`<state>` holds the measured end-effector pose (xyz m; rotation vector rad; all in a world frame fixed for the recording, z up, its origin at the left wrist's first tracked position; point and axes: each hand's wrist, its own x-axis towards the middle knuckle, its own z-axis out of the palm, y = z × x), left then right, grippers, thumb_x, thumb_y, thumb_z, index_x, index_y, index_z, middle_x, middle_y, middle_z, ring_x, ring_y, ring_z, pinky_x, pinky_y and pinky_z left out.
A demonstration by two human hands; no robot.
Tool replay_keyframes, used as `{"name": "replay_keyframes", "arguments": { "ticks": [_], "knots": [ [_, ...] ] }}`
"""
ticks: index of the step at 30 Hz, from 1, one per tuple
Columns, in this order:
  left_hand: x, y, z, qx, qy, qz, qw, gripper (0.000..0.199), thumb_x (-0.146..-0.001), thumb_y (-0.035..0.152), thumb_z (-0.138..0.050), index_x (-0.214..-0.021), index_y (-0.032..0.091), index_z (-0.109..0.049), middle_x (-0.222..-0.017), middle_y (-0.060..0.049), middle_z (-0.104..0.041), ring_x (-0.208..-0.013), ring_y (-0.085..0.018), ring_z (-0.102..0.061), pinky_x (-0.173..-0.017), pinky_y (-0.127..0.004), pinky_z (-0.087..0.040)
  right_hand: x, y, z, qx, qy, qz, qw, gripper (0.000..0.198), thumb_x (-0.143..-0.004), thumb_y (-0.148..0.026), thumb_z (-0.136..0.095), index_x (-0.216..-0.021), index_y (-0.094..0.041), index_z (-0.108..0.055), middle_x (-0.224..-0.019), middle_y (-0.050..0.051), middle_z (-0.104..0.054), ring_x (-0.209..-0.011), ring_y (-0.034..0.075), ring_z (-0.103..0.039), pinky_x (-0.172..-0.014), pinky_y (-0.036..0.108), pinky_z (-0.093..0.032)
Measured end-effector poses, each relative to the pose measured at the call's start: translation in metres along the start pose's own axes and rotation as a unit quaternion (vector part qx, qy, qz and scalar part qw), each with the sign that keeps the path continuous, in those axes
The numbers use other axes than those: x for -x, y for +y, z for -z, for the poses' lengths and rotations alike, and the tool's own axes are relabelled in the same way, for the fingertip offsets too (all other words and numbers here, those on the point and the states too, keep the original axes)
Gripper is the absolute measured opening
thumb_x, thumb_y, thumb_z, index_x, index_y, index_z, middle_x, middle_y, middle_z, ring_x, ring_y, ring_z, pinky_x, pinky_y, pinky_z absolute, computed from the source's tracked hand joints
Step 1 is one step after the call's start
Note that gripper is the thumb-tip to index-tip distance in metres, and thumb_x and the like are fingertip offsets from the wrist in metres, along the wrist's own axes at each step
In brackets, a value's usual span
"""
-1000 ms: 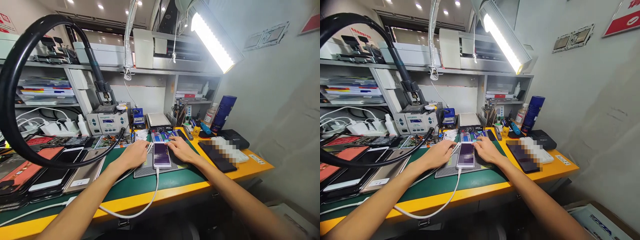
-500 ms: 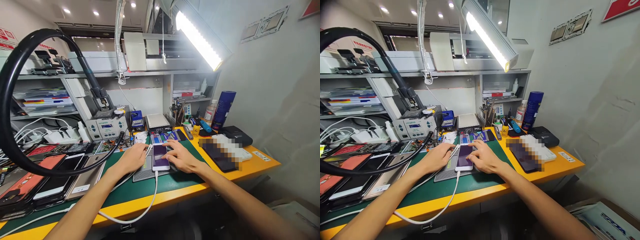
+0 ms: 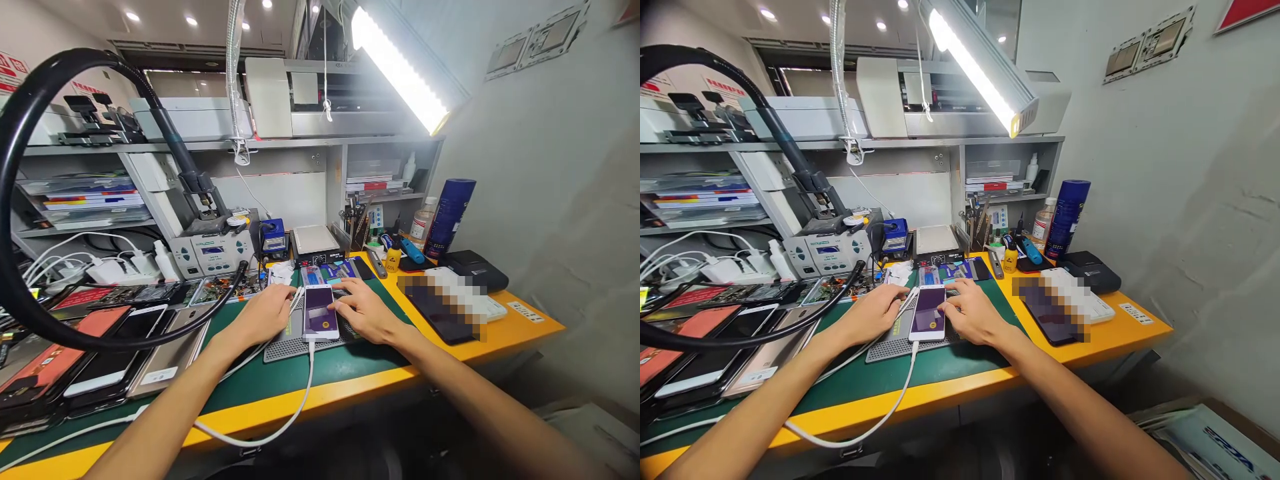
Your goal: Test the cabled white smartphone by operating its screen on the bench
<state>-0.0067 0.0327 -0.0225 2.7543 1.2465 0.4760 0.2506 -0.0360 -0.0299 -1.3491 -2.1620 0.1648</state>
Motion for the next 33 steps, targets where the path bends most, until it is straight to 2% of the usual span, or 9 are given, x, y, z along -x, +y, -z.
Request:
{"name": "replay_keyframes", "arguments": {
  "ticks": [5, 12, 20, 24, 33],
  "knots": [
    [-0.001, 0.000, -0.001, 0.006, 0.005, 0.003, 1.000, 0.043, -0.097, 0.021, -0.034, -0.129, 0.012, -0.062, -0.126, -0.013, -0.067, -0.120, -0.026, -0.060, -0.105, -0.042, -0.047, -0.012, 0.002, -0.007, 0.064, -0.004, -0.021, 0.998, 0.041, -0.103, -0.029, -0.041, -0.113, -0.015, -0.077, -0.137, 0.019, -0.058, -0.134, 0.029, -0.047, -0.115, 0.046, -0.034],
    [-0.002, 0.002, 0.001, 0.017, 0.002, 0.010, 1.000, 0.043, -0.097, 0.020, -0.034, -0.129, 0.012, -0.061, -0.128, -0.013, -0.066, -0.121, -0.026, -0.060, -0.106, -0.042, -0.046, -0.028, -0.001, -0.009, 0.090, -0.056, -0.014, 0.994, 0.047, -0.104, -0.033, -0.034, -0.122, -0.012, -0.073, -0.144, 0.022, -0.052, -0.142, 0.033, -0.040, -0.118, 0.049, -0.029],
    [0.000, 0.000, -0.001, 0.041, 0.010, 0.014, 0.999, 0.041, -0.097, 0.020, -0.035, -0.127, 0.012, -0.062, -0.124, -0.012, -0.067, -0.118, -0.026, -0.060, -0.104, -0.042, -0.047, -0.051, -0.003, -0.002, 0.032, -0.116, -0.008, 0.993, 0.053, -0.105, -0.034, -0.028, -0.124, -0.017, -0.074, -0.150, 0.016, -0.050, -0.144, 0.031, -0.037, -0.119, 0.047, -0.028],
    [0.001, -0.002, -0.003, 0.049, 0.013, 0.013, 0.999, 0.040, -0.096, 0.018, -0.035, -0.125, 0.014, -0.062, -0.121, -0.011, -0.068, -0.115, -0.025, -0.061, -0.101, -0.042, -0.048, -0.062, -0.002, -0.003, 0.003, -0.128, 0.002, 0.992, 0.051, -0.104, -0.030, -0.028, -0.121, -0.019, -0.075, -0.152, 0.013, -0.049, -0.143, 0.030, -0.039, -0.119, 0.047, -0.027],
    [0.001, -0.004, -0.004, 0.058, 0.014, 0.008, 0.998, 0.038, -0.097, 0.019, -0.036, -0.124, 0.015, -0.062, -0.120, -0.011, -0.068, -0.114, -0.024, -0.060, -0.101, -0.042, -0.047, -0.065, 0.003, -0.006, -0.020, -0.124, -0.011, 0.992, 0.054, -0.105, -0.034, -0.026, -0.122, -0.020, -0.075, -0.153, 0.012, -0.048, -0.144, 0.030, -0.038, -0.120, 0.047, -0.025]
  ]
}}
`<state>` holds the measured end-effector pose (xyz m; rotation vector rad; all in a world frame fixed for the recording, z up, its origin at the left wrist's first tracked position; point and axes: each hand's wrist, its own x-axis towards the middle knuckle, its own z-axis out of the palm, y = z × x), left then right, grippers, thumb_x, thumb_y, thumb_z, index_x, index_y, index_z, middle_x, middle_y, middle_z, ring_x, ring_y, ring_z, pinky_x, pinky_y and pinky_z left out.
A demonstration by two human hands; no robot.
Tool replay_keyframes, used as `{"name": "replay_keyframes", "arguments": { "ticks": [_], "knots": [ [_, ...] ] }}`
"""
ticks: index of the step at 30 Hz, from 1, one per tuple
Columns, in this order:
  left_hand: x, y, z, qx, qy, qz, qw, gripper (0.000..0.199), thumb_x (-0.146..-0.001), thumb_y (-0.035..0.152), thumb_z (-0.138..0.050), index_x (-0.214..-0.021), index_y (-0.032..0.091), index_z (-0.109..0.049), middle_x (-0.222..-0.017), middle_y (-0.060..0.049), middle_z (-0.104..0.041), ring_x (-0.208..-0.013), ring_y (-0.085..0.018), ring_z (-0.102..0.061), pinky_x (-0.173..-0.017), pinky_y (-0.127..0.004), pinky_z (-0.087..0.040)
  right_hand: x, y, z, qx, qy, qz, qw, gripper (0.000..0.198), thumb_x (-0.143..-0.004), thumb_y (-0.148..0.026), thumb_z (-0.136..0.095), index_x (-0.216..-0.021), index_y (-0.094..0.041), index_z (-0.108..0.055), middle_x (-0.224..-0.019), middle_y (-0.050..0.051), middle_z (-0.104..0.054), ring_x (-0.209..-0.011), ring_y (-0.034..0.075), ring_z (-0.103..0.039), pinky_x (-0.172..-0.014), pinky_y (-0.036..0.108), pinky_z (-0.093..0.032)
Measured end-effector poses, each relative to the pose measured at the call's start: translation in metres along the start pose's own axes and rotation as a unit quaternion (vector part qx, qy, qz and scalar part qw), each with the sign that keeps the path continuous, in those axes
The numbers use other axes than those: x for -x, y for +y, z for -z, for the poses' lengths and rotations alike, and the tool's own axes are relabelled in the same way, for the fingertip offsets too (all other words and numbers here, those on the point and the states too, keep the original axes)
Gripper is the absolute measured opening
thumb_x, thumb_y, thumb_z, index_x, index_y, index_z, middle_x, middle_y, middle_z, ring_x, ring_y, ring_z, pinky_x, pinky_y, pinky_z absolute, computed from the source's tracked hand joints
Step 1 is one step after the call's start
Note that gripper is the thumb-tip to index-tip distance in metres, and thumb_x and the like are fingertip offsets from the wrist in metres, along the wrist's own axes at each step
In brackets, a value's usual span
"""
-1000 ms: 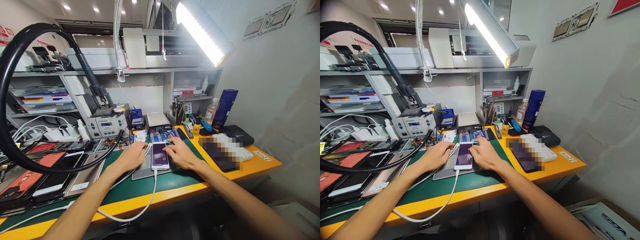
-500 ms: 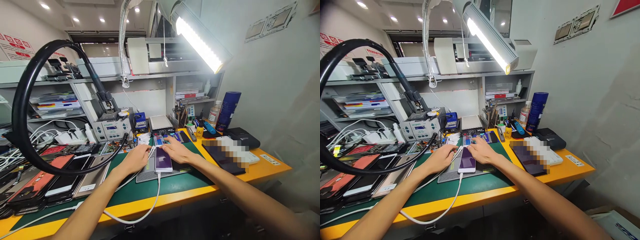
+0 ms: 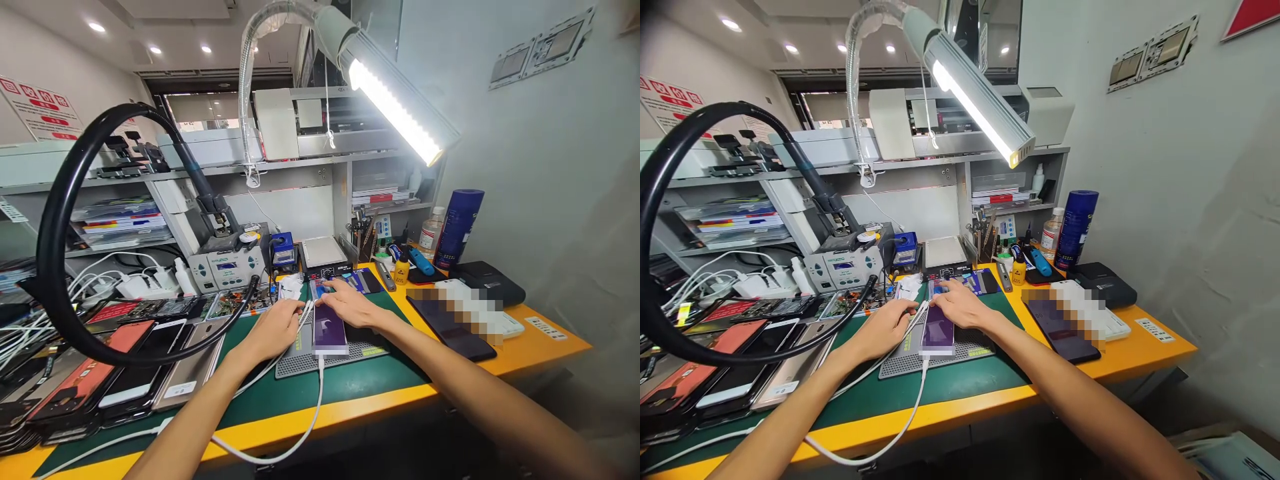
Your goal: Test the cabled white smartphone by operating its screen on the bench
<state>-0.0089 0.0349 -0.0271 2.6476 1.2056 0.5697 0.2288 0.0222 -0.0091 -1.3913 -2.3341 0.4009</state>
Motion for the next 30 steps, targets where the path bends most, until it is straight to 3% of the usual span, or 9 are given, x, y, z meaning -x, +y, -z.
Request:
{"name": "replay_keyframes", "arguments": {
  "ticks": [9, 14, 18, 30],
  "knots": [
    [0.002, 0.007, 0.007, 0.005, -0.017, 0.021, 1.000, 0.038, -0.098, 0.021, -0.036, -0.124, 0.016, -0.062, -0.119, -0.011, -0.067, -0.113, -0.025, -0.061, -0.100, -0.042, -0.048, 0.006, 0.007, 0.008, 0.026, 0.031, -0.023, 0.999, 0.050, -0.102, -0.030, -0.032, -0.113, -0.023, -0.079, -0.151, 0.012, -0.051, -0.146, 0.033, -0.036, -0.118, 0.051, -0.028],
    [0.003, 0.011, 0.010, 0.001, -0.023, 0.027, 0.999, 0.039, -0.098, 0.022, -0.035, -0.125, 0.014, -0.062, -0.121, -0.013, -0.066, -0.116, -0.026, -0.060, -0.102, -0.043, -0.047, 0.012, 0.019, 0.016, 0.016, 0.034, -0.037, 0.999, 0.049, -0.100, -0.029, -0.034, -0.104, -0.021, -0.082, -0.147, 0.011, -0.056, -0.143, 0.032, -0.041, -0.117, 0.047, -0.031],
    [0.003, 0.013, 0.012, 0.006, -0.028, 0.030, 0.999, 0.041, -0.099, 0.024, -0.034, -0.127, 0.014, -0.062, -0.123, -0.013, -0.066, -0.117, -0.025, -0.060, -0.102, -0.042, -0.047, 0.017, 0.025, 0.021, -0.005, 0.034, -0.066, 0.997, 0.048, -0.099, -0.031, -0.035, -0.100, -0.023, -0.083, -0.149, 0.010, -0.054, -0.146, 0.034, -0.036, -0.118, 0.049, -0.029],
    [0.000, 0.013, 0.010, 0.012, -0.012, 0.036, 0.999, 0.038, -0.098, 0.026, -0.037, -0.122, 0.016, -0.064, -0.119, -0.011, -0.069, -0.113, -0.025, -0.063, -0.100, -0.040, -0.049, 0.024, 0.019, 0.021, 0.030, 0.032, -0.044, 0.998, 0.048, -0.098, -0.029, -0.035, -0.104, -0.021, -0.083, -0.148, 0.011, -0.055, -0.144, 0.035, -0.038, -0.117, 0.050, -0.031]
  ]
}}
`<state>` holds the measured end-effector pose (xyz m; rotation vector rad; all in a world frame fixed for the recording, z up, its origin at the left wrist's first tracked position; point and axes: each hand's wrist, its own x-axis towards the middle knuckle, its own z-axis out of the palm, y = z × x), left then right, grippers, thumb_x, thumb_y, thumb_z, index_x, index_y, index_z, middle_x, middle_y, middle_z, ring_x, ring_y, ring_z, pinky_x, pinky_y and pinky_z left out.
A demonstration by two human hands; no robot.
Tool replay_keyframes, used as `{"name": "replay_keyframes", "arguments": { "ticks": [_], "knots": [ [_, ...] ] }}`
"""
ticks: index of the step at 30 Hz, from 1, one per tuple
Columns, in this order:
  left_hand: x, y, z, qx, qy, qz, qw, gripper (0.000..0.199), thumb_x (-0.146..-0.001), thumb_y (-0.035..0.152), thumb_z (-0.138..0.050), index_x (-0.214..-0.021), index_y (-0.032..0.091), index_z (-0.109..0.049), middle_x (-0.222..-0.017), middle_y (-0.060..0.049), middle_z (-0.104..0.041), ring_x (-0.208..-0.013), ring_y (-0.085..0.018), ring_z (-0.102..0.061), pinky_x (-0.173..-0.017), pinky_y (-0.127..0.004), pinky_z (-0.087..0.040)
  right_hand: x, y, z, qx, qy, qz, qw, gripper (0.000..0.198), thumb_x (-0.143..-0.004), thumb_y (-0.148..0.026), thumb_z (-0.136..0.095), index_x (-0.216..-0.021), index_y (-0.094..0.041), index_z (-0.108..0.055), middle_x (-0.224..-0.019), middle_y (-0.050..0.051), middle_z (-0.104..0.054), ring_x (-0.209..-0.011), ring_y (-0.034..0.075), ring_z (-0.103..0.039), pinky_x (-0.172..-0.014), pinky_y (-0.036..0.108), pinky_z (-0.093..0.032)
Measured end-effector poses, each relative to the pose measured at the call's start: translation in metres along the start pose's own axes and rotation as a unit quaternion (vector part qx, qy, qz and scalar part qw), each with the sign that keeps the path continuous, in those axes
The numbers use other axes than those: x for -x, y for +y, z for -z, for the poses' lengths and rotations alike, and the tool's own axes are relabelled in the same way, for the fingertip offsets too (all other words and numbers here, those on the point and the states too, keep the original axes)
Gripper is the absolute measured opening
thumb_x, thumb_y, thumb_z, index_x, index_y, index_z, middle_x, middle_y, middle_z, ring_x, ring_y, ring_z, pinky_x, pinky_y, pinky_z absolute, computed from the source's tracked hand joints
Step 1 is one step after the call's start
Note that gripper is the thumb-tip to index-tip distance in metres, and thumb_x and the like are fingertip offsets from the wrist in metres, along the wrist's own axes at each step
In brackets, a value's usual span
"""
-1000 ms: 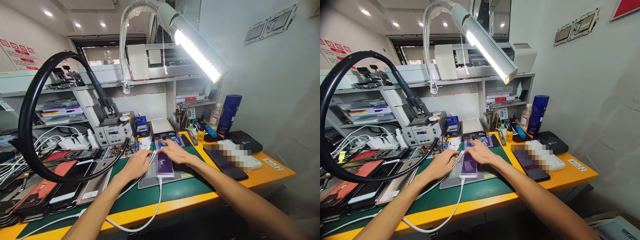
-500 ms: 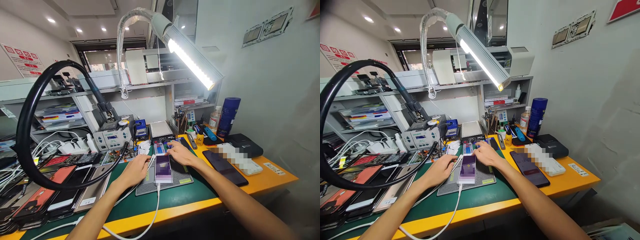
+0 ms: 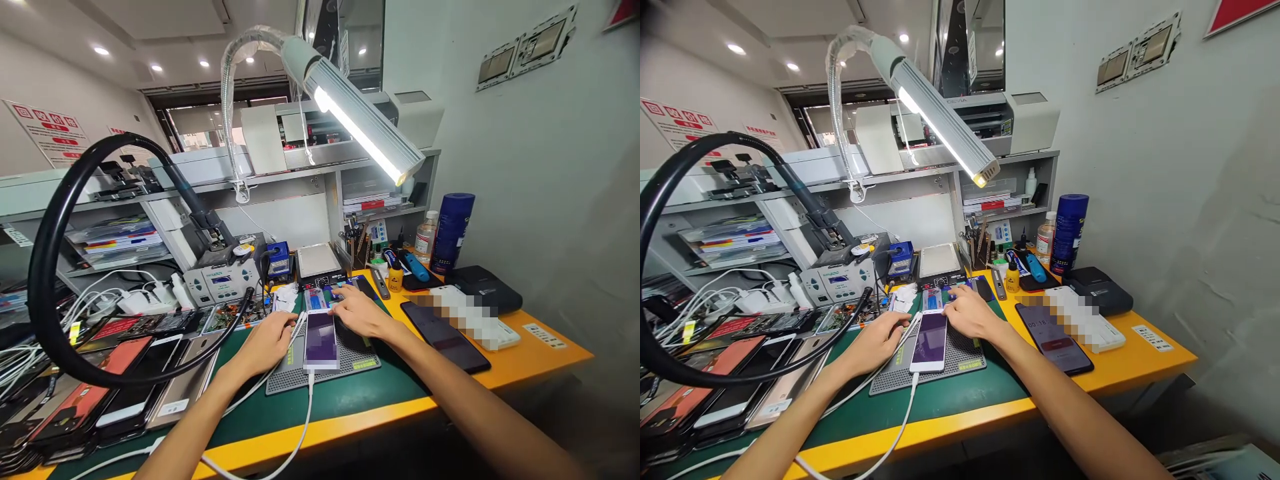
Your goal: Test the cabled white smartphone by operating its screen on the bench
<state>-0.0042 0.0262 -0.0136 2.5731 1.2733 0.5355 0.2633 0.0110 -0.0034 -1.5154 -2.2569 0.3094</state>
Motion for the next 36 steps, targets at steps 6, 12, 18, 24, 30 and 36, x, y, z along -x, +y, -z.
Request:
{"name": "replay_keyframes", "arguments": {
  "ticks": [6, 12, 18, 24, 30, 36],
  "knots": [
    [0.001, -0.001, -0.001, -0.004, 0.009, -0.007, 1.000, 0.035, -0.098, 0.024, -0.039, -0.120, 0.018, -0.065, -0.116, -0.010, -0.070, -0.111, -0.024, -0.064, -0.098, -0.039, -0.050, 0.002, -0.004, 0.000, -0.046, -0.011, 0.012, 0.999, 0.043, -0.095, -0.029, -0.041, -0.092, -0.024, -0.084, -0.145, 0.007, -0.058, -0.145, 0.033, -0.038, -0.118, 0.048, -0.030],
    [0.002, -0.002, -0.001, -0.012, -0.001, -0.005, 1.000, 0.037, -0.098, 0.024, -0.037, -0.123, 0.017, -0.063, -0.118, -0.010, -0.069, -0.112, -0.024, -0.063, -0.098, -0.039, -0.049, 0.003, -0.012, 0.005, -0.131, 0.007, 0.040, 0.991, 0.043, -0.093, -0.026, -0.043, -0.077, -0.023, -0.083, -0.133, 0.005, -0.067, -0.133, 0.029, -0.052, -0.111, 0.042, -0.038],
    [0.004, 0.000, 0.003, 0.005, -0.007, -0.001, 1.000, 0.039, -0.099, 0.026, -0.036, -0.125, 0.017, -0.063, -0.120, -0.011, -0.068, -0.113, -0.025, -0.063, -0.099, -0.040, -0.049, 0.000, -0.005, 0.012, -0.139, 0.147, -0.057, 0.978, 0.047, -0.094, -0.032, -0.040, -0.072, -0.018, -0.079, -0.098, 0.008, -0.076, -0.099, 0.025, -0.067, -0.089, 0.033, -0.046],
    [0.002, -0.002, 0.004, 0.026, -0.001, 0.004, 1.000, 0.040, -0.097, 0.026, -0.037, -0.125, 0.016, -0.064, -0.119, -0.011, -0.070, -0.112, -0.024, -0.065, -0.099, -0.039, -0.050, 0.002, 0.001, 0.016, -0.109, 0.006, -0.107, 0.988, 0.034, -0.086, -0.037, -0.053, -0.063, -0.016, -0.066, -0.065, 0.003, -0.064, -0.064, 0.017, -0.056, -0.060, 0.028, -0.036],
    [-0.010, 0.005, 0.016, -0.009, -0.055, 0.006, 0.998, 0.042, -0.093, 0.022, -0.038, -0.128, 0.017, -0.062, -0.119, -0.011, -0.072, -0.108, -0.025, -0.067, -0.095, -0.040, -0.052, 0.018, -0.007, 0.030, -0.126, -0.231, -0.048, 0.964, 0.048, -0.063, -0.064, -0.078, -0.064, -0.019, -0.062, -0.060, -0.003, -0.056, -0.057, 0.011, -0.044, -0.053, 0.025, -0.031],
    [-0.040, 0.020, 0.012, -0.042, -0.049, -0.023, 0.998, 0.044, -0.092, 0.020, -0.038, -0.130, 0.015, -0.061, -0.133, -0.015, -0.065, -0.123, -0.027, -0.061, -0.106, -0.043, -0.046, 0.028, -0.022, 0.023, -0.014, -0.215, -0.005, 0.976, 0.060, -0.052, -0.077, -0.078, -0.058, -0.021, -0.059, -0.058, -0.001, -0.057, -0.053, 0.013, -0.047, -0.049, 0.028, -0.028]
  ]
}}
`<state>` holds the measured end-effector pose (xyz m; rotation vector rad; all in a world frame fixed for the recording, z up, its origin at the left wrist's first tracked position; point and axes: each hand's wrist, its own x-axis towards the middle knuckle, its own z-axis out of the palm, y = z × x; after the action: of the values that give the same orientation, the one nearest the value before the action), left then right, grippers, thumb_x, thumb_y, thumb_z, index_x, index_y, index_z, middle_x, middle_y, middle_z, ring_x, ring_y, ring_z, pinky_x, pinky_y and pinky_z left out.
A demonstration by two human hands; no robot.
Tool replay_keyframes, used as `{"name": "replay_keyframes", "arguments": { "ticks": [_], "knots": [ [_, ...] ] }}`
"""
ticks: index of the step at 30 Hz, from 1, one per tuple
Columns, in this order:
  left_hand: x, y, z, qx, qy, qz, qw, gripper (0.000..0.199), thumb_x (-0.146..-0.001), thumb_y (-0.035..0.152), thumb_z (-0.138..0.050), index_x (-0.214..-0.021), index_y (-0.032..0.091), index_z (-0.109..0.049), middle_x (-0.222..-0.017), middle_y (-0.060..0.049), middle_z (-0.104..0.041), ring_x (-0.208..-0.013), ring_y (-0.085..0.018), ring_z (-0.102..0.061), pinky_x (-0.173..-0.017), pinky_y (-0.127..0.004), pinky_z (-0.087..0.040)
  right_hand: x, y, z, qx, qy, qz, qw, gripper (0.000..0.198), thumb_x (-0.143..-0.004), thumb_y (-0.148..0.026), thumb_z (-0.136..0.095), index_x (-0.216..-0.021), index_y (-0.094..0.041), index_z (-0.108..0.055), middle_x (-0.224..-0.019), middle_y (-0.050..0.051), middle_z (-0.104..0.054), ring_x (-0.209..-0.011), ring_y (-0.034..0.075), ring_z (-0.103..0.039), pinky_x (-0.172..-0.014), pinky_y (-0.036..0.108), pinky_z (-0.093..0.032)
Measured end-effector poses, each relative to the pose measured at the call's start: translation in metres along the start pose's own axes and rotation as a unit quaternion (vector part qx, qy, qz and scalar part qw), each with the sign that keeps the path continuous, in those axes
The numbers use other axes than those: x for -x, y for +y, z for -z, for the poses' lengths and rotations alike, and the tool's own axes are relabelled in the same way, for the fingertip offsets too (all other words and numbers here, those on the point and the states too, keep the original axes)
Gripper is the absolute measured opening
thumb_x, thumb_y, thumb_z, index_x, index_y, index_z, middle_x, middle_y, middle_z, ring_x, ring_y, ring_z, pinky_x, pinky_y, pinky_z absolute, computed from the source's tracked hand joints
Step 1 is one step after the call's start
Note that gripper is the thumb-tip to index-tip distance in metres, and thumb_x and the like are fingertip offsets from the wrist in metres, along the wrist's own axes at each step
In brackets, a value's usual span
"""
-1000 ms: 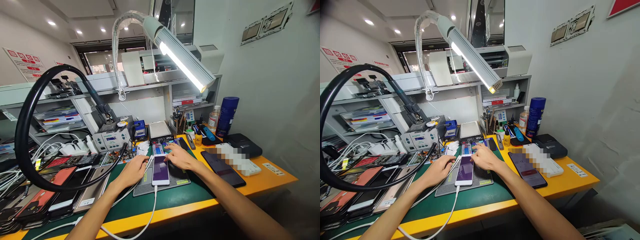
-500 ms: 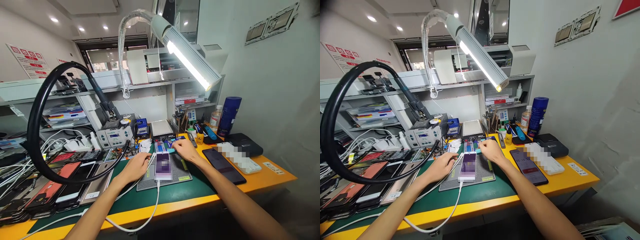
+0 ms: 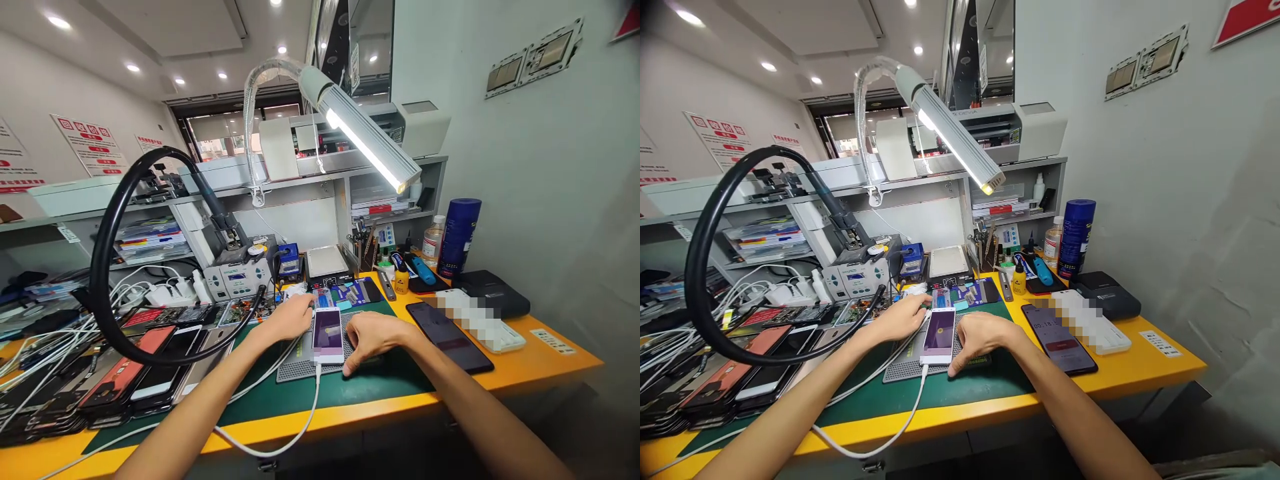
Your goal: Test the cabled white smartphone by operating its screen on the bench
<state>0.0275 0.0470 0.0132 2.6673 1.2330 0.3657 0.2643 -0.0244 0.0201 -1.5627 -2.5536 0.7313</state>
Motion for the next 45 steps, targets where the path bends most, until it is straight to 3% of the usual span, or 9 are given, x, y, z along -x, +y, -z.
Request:
{"name": "replay_keyframes", "arguments": {
  "ticks": [6, 13, 21, 27, 33, 36, 38, 42, 45],
  "knots": [
    [-0.018, 0.003, -0.011, 0.036, -0.014, 0.004, 0.999, 0.049, -0.087, 0.013, -0.037, -0.130, 0.010, -0.061, -0.126, -0.014, -0.069, -0.118, -0.024, -0.064, -0.102, -0.037, -0.048, -0.001, -0.006, -0.006, 0.068, 0.038, 0.016, 0.997, 0.055, -0.060, -0.074, -0.075, -0.058, -0.021, -0.063, -0.059, 0.002, -0.060, -0.054, 0.017, -0.052, -0.052, 0.030, -0.030],
    [-0.017, 0.005, -0.011, 0.093, -0.006, 0.031, 0.995, 0.047, -0.086, 0.015, -0.041, -0.127, 0.013, -0.064, -0.116, -0.012, -0.073, -0.108, -0.027, -0.066, -0.096, -0.037, -0.048, 0.001, -0.011, 0.001, 0.067, -0.002, -0.010, 0.998, 0.058, -0.061, -0.078, -0.070, -0.066, -0.020, -0.067, -0.067, 0.004, -0.066, -0.062, 0.020, -0.058, -0.054, 0.029, -0.032],
    [-0.022, 0.005, -0.012, 0.251, 0.055, 0.110, 0.960, 0.026, -0.080, 0.022, -0.055, -0.099, 0.015, -0.072, -0.113, -0.013, -0.071, -0.114, -0.033, -0.060, -0.104, -0.042, -0.041, 0.000, -0.014, 0.000, 0.037, 0.000, -0.029, 0.999, 0.051, -0.060, -0.070, -0.076, -0.070, -0.021, -0.065, -0.073, 0.003, -0.067, -0.069, 0.021, -0.059, -0.056, 0.029, -0.033],
    [-0.017, 0.007, -0.007, 0.496, 0.063, 0.194, 0.844, 0.035, -0.091, 0.043, -0.046, -0.105, 0.016, -0.062, -0.103, -0.011, -0.068, -0.088, -0.024, -0.068, -0.080, -0.038, -0.055, -0.005, -0.010, -0.005, -0.001, 0.018, 0.008, 1.000, 0.049, -0.061, -0.065, -0.079, -0.079, -0.022, -0.065, -0.082, 0.002, -0.069, -0.074, 0.021, -0.059, -0.059, 0.029, -0.034],
    [-0.005, 0.021, -0.005, 0.651, 0.050, 0.243, 0.717, 0.043, -0.098, 0.049, -0.036, -0.103, 0.012, -0.058, -0.089, -0.011, -0.067, -0.073, -0.019, -0.067, -0.070, -0.031, -0.055, -0.006, -0.012, -0.010, -0.020, 0.032, 0.013, 0.999, 0.046, -0.061, -0.058, -0.081, -0.079, -0.021, -0.062, -0.080, 0.002, -0.067, -0.070, 0.018, -0.055, -0.059, 0.028, -0.033],
    [0.005, 0.030, -0.008, 0.760, 0.017, 0.233, 0.607, 0.042, -0.100, 0.042, -0.038, -0.099, 0.008, -0.063, -0.083, -0.014, -0.069, -0.076, -0.022, -0.068, -0.073, -0.031, -0.054, -0.006, -0.014, -0.015, -0.028, 0.063, 0.021, 0.997, 0.045, -0.061, -0.055, -0.081, -0.079, -0.020, -0.061, -0.081, 0.002, -0.065, -0.069, 0.017, -0.053, -0.058, 0.027, -0.032],
    [0.012, 0.034, -0.010, 0.800, -0.007, 0.214, 0.561, 0.043, -0.100, 0.039, -0.037, -0.104, 0.007, -0.065, -0.085, -0.016, -0.071, -0.080, -0.025, -0.069, -0.077, -0.035, -0.054, -0.006, -0.015, -0.019, -0.031, 0.099, 0.024, 0.994, 0.040, -0.063, -0.050, -0.079, -0.079, -0.019, -0.060, -0.079, 0.001, -0.064, -0.068, 0.015, -0.051, -0.058, 0.027, -0.031],
    [0.022, 0.030, -0.008, 0.845, -0.057, 0.157, 0.508, 0.051, -0.099, 0.046, -0.039, -0.114, 0.005, -0.065, -0.094, -0.020, -0.073, -0.089, -0.030, -0.071, -0.086, -0.042, -0.052, -0.010, -0.015, -0.025, -0.067, 0.133, 0.036, 0.988, 0.032, -0.065, -0.041, -0.077, -0.079, -0.019, -0.058, -0.079, 0.000, -0.061, -0.068, 0.014, -0.049, -0.059, 0.026, -0.032],
    [0.026, 0.021, 0.001, 0.850, -0.121, 0.107, 0.502, 0.056, -0.098, 0.052, -0.040, -0.122, 0.007, -0.063, -0.105, -0.022, -0.071, -0.096, -0.034, -0.070, -0.087, -0.047, -0.050, -0.015, -0.013, -0.028, -0.136, 0.161, 0.039, 0.977, 0.029, -0.067, -0.032, -0.075, -0.085, -0.018, -0.058, -0.082, 0.000, -0.061, -0.070, 0.013, -0.050, -0.061, 0.025, -0.034]
  ]
}}
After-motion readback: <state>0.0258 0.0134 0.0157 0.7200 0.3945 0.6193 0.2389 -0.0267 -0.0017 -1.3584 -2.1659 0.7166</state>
